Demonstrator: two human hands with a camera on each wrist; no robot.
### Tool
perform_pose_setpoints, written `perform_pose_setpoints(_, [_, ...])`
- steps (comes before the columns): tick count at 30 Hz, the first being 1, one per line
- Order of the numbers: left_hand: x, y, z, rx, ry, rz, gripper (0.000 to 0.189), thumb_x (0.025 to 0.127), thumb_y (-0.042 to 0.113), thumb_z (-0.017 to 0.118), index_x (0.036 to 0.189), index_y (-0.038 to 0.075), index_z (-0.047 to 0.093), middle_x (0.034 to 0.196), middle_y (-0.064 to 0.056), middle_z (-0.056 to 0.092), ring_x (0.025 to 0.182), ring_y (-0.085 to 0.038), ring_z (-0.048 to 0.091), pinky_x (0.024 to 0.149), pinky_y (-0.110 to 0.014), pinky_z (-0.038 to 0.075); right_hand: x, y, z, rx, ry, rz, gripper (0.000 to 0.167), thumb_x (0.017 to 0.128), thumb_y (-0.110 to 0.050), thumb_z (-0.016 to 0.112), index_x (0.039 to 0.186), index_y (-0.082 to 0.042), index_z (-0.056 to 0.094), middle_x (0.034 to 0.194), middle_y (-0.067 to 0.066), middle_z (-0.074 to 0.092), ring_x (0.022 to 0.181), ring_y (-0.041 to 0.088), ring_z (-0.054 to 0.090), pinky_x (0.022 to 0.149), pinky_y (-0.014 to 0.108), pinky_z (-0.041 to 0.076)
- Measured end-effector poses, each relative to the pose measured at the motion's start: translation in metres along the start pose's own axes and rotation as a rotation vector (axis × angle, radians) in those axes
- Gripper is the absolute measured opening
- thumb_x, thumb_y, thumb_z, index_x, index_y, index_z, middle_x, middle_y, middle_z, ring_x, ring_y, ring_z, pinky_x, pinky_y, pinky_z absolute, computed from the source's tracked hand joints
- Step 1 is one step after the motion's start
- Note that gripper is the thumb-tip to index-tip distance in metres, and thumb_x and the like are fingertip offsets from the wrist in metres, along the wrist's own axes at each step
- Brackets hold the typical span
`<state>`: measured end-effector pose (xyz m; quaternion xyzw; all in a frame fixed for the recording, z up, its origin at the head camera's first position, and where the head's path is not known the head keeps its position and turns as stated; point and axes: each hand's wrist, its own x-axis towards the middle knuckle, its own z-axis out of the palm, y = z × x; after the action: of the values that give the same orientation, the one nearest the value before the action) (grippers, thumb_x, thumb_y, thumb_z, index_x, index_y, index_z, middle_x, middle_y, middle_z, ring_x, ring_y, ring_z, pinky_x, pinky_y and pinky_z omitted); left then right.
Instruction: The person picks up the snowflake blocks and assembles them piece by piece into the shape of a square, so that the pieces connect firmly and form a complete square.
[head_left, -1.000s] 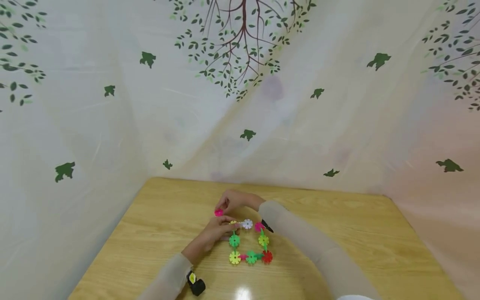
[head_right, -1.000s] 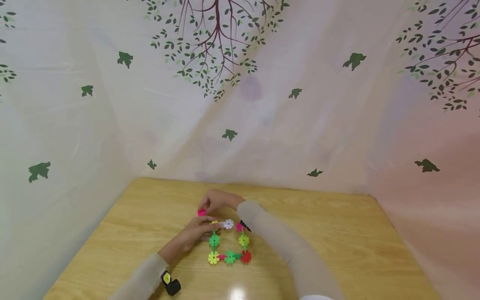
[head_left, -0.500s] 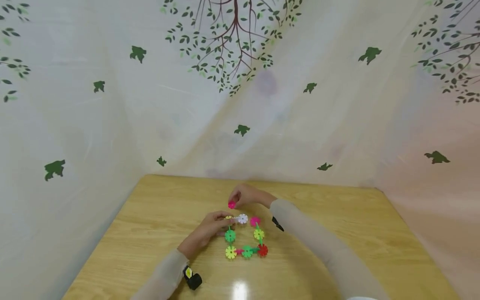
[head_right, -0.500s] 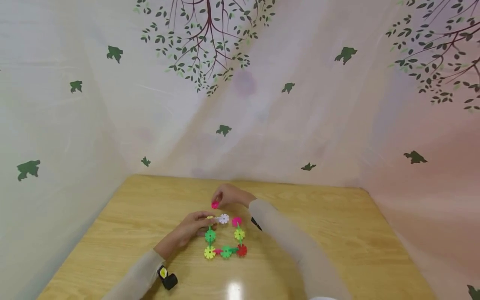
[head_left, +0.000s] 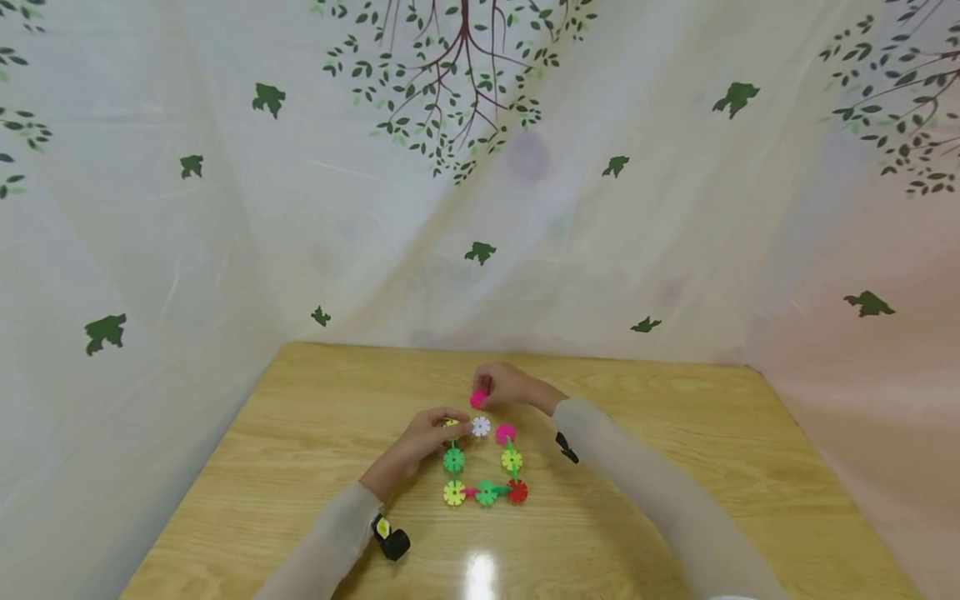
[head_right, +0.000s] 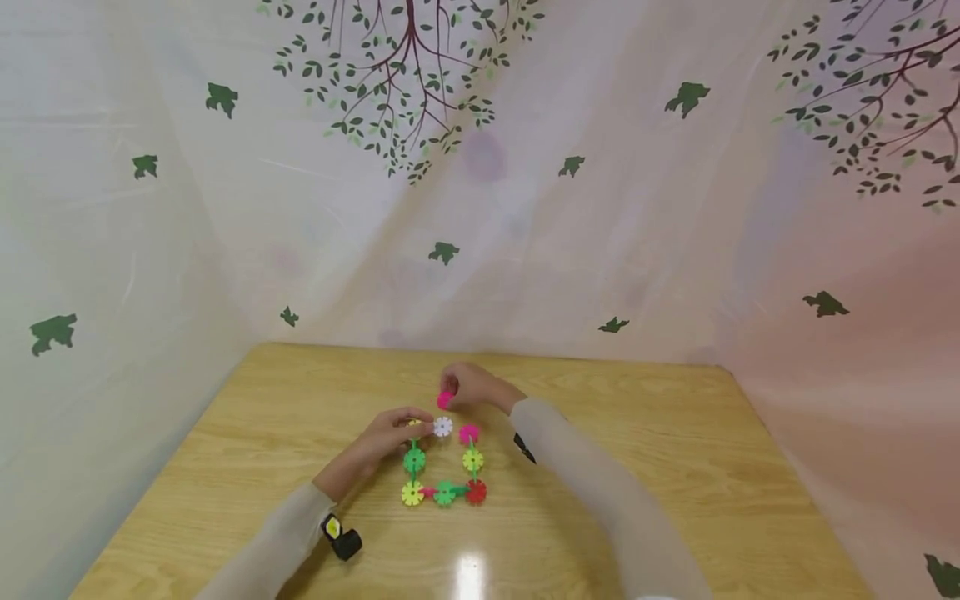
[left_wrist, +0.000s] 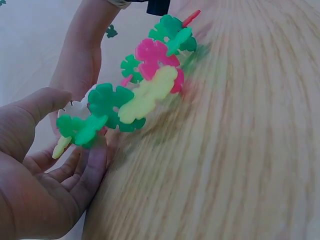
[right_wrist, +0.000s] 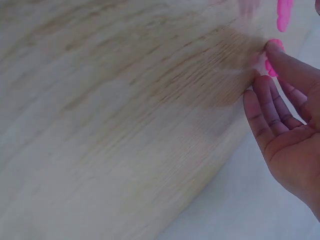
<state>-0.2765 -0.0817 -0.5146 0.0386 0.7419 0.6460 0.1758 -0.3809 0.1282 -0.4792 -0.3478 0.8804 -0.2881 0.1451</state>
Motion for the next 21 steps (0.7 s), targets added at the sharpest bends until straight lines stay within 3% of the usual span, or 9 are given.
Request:
perform_pose_setpoints(5, [0.005,0.007,0.004,-0.013,0.033,0.041,0.034,0.085,0.016,0.082,0.115,0.004,0.072,0.12,-0.011,0.068,0.094,-0.015,0.059,0.075,-0.023,0.049,-0.019,0.006,-0.013,0.108,0.065,0.063,0.012,0.085,0.003,0.077,0.091,0.001,0.067,0.087,0.01,0.069,0.077,0.009,0.059,0.071,0.02,0.051])
perform_pose_setpoints(8, [0.009,0.009,0.006,-0.029,0.071,0.062,0.032,0.084,0.01,0.082,0.114,0.003,0.073,0.13,-0.014,0.063,0.105,-0.02,0.056,0.08,-0.023,0.049,-0.029,0.008,-0.017,0.165,0.101,0.067,0.01,0.086,0.005,0.076,0.091,0.005,0.067,0.086,0.015,0.071,0.076,0.01,0.061,0.071,0.02,0.052])
perform_pose_setpoints(12, [0.015,0.008,0.01,-0.061,0.118,0.069,0.03,0.084,0.011,0.081,0.112,0.002,0.073,0.128,-0.015,0.064,0.109,-0.022,0.055,0.081,-0.024,0.048,-0.043,0.011,-0.019,0.257,0.153,0.083,0.011,0.086,0.004,0.076,0.094,0.007,0.068,0.09,0.018,0.071,0.078,0.01,0.061,0.072,0.021,0.052])
perform_pose_setpoints(21, [0.029,0.012,0.024,-0.094,0.212,0.106,0.03,0.084,0.013,0.082,0.11,0.0,0.075,0.125,-0.014,0.066,0.101,-0.016,0.053,0.075,-0.022,0.048,-0.067,0.014,-0.013,0.453,0.343,0.075,0.012,0.087,0.005,0.075,0.096,0.008,0.067,0.091,0.013,0.07,0.081,0.009,0.063,0.075,0.021,0.054])
